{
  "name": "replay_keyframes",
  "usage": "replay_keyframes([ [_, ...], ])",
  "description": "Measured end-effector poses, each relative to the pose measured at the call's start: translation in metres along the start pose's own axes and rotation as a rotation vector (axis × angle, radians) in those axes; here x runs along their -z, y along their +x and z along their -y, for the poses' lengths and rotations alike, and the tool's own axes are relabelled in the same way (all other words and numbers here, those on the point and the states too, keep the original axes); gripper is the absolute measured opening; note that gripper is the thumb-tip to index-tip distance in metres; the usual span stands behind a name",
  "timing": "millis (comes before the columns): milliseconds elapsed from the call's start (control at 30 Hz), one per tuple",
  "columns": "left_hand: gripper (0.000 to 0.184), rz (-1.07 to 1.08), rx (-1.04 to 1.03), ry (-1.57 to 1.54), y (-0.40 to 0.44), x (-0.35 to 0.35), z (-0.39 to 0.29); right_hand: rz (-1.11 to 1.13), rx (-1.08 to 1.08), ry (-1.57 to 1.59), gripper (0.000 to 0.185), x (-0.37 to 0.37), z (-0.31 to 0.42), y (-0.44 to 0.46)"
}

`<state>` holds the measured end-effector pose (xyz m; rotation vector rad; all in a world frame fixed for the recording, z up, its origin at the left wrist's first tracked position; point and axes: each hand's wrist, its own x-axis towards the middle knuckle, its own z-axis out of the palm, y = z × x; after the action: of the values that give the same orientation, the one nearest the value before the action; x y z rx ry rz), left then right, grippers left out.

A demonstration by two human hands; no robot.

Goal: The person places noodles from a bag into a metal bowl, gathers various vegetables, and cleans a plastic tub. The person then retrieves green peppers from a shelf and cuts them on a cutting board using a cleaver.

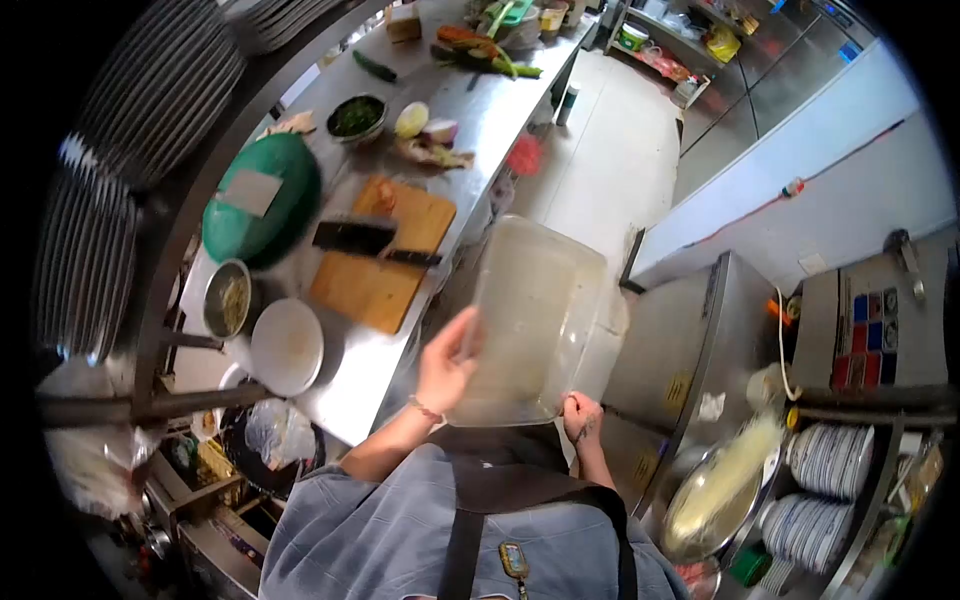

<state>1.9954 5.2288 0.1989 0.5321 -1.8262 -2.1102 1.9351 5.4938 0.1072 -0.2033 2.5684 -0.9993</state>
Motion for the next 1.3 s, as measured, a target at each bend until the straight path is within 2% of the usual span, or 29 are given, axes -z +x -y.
replay_keyframes([
  [33,0.075,-0.044,0.003,0.005,0.027,-0.003,0.002,0.001,0.008,0.006,0.023,0.005,-0.007,0.027],
  [100,0.077,-0.216,0.112,-0.134,0.087,-0.013,0.001,-0.095,0.016,0.362,0.023,0.017,-0.019,0.088],
  [133,0.069,-0.32,0.133,-0.118,0.115,-0.022,-0.01,-0.036,-0.017,0.507,0.024,0.029,-0.027,0.12],
  [167,0.069,-0.33,0.148,-0.098,0.143,-0.025,-0.013,-0.017,-0.033,0.518,0.024,0.042,-0.038,0.143],
  [233,0.054,-0.534,0.213,-0.371,0.203,-0.024,-0.012,-0.018,-0.067,0.496,0.024,0.081,-0.021,0.201],
  [267,0.047,-0.553,0.204,-0.437,0.232,-0.022,-0.008,-0.005,-0.073,0.502,0.024,0.094,-0.023,0.233],
  [300,0.045,-0.577,0.196,-0.492,0.257,-0.015,0.002,0.001,-0.057,0.472,0.023,0.107,-0.026,0.259],
  [367,0.043,-0.691,0.187,-0.562,0.298,-0.031,-0.02,0.019,-0.049,0.437,0.022,0.123,-0.017,0.305],
  [433,0.043,-0.725,0.166,-0.559,0.334,-0.027,-0.02,0.063,0.035,0.242,0.02,0.146,0.008,0.345],
  [500,0.044,-0.751,0.134,-0.559,0.377,-0.019,-0.02,0.097,0.003,0.196,0.018,0.152,0.02,0.385],
  [567,0.049,-0.8,0.092,-0.48,0.42,-0.005,-0.019,-0.044,0.295,0.057,0.019,0.145,0.02,0.409],
  [633,0.055,-0.797,0.093,-0.449,0.469,0.008,-0.016,-0.009,0.154,0.067,0.02,0.147,0.032,0.42],
  [700,0.058,-0.984,0.1,-0.437,0.513,0.013,-0.005,-0.039,0.052,0.005,0.017,0.15,0.039,0.43],
  [767,0.062,-1.021,0.156,-0.276,0.545,0.045,0.025,-0.024,-0.042,0.0,0.016,0.156,0.036,0.432],
  [833,0.066,-1.097,0.11,0.064,0.563,0.053,0.028,-0.016,-0.127,0.001,0.015,0.157,0.028,0.44],
  [900,0.069,-1.12,-0.106,0.606,0.571,0.088,0.054,0.039,-0.201,0.006,0.012,0.159,0.018,0.452],
  [967,0.067,-1.151,-0.203,0.912,0.567,0.079,0.04,0.095,-0.31,0.103,0.011,0.151,0.005,0.468],
  [1033,0.061,-0.867,-0.389,0.827,0.563,0.016,0.009,0.165,-0.419,0.24,0.012,0.133,-0.019,0.496],
  [1067,0.055,-0.773,-0.291,0.705,0.562,-0.032,-0.007,0.207,-0.44,0.225,0.013,0.126,-0.023,0.514],
  [1100,0.049,-0.601,-0.288,0.688,0.559,-0.055,0.0,0.176,-0.429,0.385,0.015,0.099,-0.051,0.526],
  [1167,0.042,-0.262,-0.161,0.64,0.546,-0.1,0.037,0.161,-0.11,0.295,0.018,0.062,-0.087,0.563],
  [1200,0.041,-0.088,-0.11,0.803,0.538,-0.113,0.055,0.222,-0.084,0.214,0.018,0.056,-0.084,0.584],
  [1233,0.04,0.097,-0.061,0.954,0.531,-0.126,0.079,0.305,-0.151,0.274,0.019,0.046,-0.091,0.602],
  [1300,0.037,0.217,0.019,1.069,0.528,-0.16,0.129,0.315,-0.208,0.397,0.019,0.032,-0.099,0.638],
])
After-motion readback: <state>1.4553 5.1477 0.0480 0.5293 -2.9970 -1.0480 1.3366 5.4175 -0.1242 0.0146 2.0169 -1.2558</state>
